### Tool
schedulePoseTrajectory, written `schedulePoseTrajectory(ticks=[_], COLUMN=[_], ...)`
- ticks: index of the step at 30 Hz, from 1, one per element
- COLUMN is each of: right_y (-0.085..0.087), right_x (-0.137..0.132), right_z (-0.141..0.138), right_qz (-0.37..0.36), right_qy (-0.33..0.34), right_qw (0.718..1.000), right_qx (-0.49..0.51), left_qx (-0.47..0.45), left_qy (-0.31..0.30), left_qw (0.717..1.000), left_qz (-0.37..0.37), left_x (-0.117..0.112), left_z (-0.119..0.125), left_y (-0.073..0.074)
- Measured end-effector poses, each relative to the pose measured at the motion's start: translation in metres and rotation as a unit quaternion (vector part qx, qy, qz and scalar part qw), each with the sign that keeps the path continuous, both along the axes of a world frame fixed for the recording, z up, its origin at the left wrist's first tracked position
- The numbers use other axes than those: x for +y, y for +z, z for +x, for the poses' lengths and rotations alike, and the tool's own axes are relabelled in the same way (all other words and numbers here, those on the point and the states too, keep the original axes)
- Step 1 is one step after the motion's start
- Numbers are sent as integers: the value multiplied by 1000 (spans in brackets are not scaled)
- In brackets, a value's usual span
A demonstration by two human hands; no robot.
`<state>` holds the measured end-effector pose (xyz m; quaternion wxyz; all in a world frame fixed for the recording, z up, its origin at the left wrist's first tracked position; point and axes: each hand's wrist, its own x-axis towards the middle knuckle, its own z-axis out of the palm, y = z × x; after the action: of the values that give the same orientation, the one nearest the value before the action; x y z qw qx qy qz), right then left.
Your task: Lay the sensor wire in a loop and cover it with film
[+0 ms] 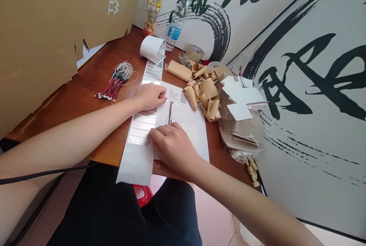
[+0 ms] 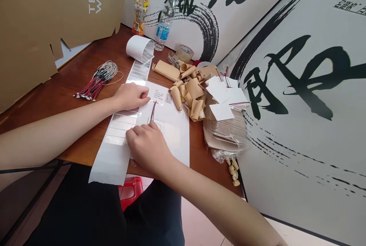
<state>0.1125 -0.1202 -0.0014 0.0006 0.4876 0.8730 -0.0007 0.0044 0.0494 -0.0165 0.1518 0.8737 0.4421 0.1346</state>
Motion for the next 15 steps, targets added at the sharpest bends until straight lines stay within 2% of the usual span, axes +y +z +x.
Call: schedulePoseTrajectory(ticks=[1, 6, 12, 15], right_y=[4, 17, 13, 10], right_x=[2, 5, 7, 8], right_z=[2, 7, 6, 5], right_qz=[-14, -49, -18, -2], right_qy=[-12, 70, 142, 153], right_qw=[1000, 996, 990, 988], right_qx=[9, 22, -9, -8], left_qx=[0, 1, 4, 10], left_qy=[0, 0, 2, 3], left_qw=[1000, 1000, 1000, 1000], left_qz=[0, 1, 2, 1], left_x=[0, 3, 2, 1], left_z=[0, 1, 2, 2], left_y=[0, -4, -1, 0])
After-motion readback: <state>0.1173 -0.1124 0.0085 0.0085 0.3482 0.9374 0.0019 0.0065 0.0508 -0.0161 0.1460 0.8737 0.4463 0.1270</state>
